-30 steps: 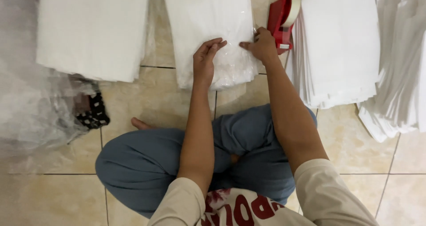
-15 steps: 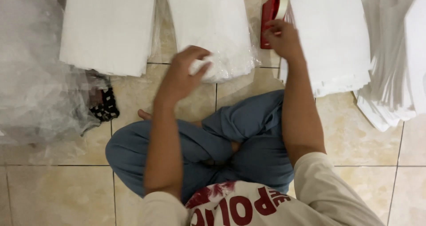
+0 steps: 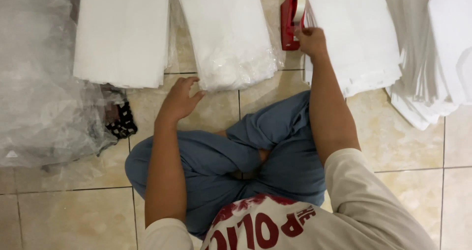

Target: Packing white plastic bags into clear plastic sleeves and sealing them.

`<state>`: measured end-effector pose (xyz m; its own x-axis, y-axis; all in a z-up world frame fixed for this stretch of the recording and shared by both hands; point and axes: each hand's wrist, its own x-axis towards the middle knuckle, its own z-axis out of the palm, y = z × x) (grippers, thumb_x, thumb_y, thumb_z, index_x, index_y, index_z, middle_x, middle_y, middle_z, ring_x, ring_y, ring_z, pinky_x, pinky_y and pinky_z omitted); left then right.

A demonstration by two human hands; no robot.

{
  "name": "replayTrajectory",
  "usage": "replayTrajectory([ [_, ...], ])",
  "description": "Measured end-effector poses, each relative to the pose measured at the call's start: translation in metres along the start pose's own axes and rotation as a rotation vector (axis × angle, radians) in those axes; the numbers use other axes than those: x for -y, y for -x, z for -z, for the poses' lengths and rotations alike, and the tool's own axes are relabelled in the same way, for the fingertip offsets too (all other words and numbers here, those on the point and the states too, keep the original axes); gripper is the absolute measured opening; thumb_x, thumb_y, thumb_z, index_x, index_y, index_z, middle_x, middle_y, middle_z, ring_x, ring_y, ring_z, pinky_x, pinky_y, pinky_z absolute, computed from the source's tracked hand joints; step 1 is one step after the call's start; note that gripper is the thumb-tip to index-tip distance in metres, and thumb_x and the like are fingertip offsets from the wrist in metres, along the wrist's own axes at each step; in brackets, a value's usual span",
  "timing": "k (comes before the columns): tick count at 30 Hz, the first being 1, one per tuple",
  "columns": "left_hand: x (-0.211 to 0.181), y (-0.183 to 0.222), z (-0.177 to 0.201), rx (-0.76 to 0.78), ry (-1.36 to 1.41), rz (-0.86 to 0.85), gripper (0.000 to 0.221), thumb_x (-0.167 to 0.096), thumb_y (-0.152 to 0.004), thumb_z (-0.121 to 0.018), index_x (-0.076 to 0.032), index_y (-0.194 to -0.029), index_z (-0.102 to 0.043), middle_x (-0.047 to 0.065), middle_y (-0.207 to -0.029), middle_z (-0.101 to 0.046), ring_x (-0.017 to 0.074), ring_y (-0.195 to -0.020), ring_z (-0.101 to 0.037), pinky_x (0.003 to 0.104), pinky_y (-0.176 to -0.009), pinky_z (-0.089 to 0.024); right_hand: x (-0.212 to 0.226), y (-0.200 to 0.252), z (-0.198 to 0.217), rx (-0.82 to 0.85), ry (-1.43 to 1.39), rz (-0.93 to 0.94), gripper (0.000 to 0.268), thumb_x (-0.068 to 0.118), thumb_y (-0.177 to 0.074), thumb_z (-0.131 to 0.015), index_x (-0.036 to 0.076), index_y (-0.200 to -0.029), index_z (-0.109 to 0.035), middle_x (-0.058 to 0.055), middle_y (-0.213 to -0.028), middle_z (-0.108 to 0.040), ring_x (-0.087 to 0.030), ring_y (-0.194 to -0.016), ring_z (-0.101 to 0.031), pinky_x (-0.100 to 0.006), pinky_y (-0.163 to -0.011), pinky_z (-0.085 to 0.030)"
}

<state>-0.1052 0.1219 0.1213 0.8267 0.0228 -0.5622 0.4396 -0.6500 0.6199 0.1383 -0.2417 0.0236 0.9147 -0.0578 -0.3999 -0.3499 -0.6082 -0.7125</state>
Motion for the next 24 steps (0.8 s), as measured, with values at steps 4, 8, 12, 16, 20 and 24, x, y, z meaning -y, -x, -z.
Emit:
replayTrajectory([
  [4, 0.003, -0.015, -0.005, 0.06, -0.098, 0.022, 0.064, -0.052, -0.095, -0.046, -0.015, -0.147, -0.041, 0.013, -0.148, -0.039, 0.0286, -0.115, -0.055, 0.042, -0.096, -0.045, 0.02, 0.014, -0.011, -0.028, -0.212, -0.127, 0.034, 0.039, -0.087, -0.072, 0.008, -0.1, -0.068, 0.001, -0.09, -0.065, -0.011, -0.08, -0.064, -0.027, -0.063, -0.058],
  [8, -0.002, -0.021, -0.001, 0.087, -0.118, 0.049, 0.061, -0.049, -0.096, -0.048, -0.016, -0.148, -0.04, 0.012, -0.148, -0.037, 0.0299, -0.12, -0.052, 0.043, -0.096, -0.045, 0.021, 0.011, -0.014, -0.106, -0.359, -0.186, 0.023, 0.031, -0.092, -0.064, 0.012, -0.08, -0.057, -0.001, -0.079, -0.059, -0.014, -0.07, -0.063, -0.027, -0.057, -0.059],
  [12, -0.01, -0.021, 0.002, 0.123, -0.114, 0.056, 0.062, -0.049, -0.096, -0.047, -0.017, -0.148, -0.038, 0.014, -0.15, -0.036, 0.0309, -0.125, -0.048, 0.044, -0.1, -0.043, 0.001, -0.009, -0.022, -0.097, -0.446, -0.164, 0.024, 0.029, -0.091, -0.064, 0.005, -0.094, -0.064, -0.006, -0.081, -0.066, -0.018, -0.073, -0.067, -0.033, -0.06, -0.064],
  [16, 0.005, -0.027, -0.011, 0.007, -0.115, -0.031, 0.053, -0.031, -0.093, -0.06, -0.008, -0.14, -0.051, 0.027, -0.136, -0.049, 0.0473, -0.126, -0.053, 0.056, -0.102, -0.044, -0.062, -0.052, -0.039, -0.087, -0.446, 0.012, 0.044, 0.031, -0.097, -0.062, -0.009, -0.115, -0.061, -0.025, -0.099, -0.065, -0.035, -0.083, -0.072, -0.046, -0.063, -0.066],
  [20, 0.041, -0.062, -0.037, 0.01, -0.164, -0.035, 0.058, -0.039, -0.09, -0.061, -0.012, -0.141, -0.05, 0.023, -0.137, -0.049, 0.0419, -0.124, -0.053, 0.05, -0.103, -0.042, -0.091, -0.048, -0.03, 0.018, -0.211, 0.381, 0.025, 0.019, -0.097, -0.059, 0.004, -0.117, -0.061, -0.012, -0.105, -0.063, -0.022, -0.094, -0.064, -0.034, -0.079, -0.054],
  [24, 0.016, -0.051, -0.025, 0.128, -0.171, -0.028, 0.061, -0.047, -0.093, -0.051, -0.016, -0.145, -0.041, 0.017, -0.145, -0.041, 0.0334, -0.124, -0.05, 0.044, -0.096, -0.044, -0.147, -0.073, -0.011, -0.129, 0.765, 0.796, 0.044, 0.025, -0.089, -0.072, 0.002, -0.126, -0.069, -0.023, -0.119, -0.068, -0.042, -0.102, -0.064, -0.046, -0.084, -0.048],
])
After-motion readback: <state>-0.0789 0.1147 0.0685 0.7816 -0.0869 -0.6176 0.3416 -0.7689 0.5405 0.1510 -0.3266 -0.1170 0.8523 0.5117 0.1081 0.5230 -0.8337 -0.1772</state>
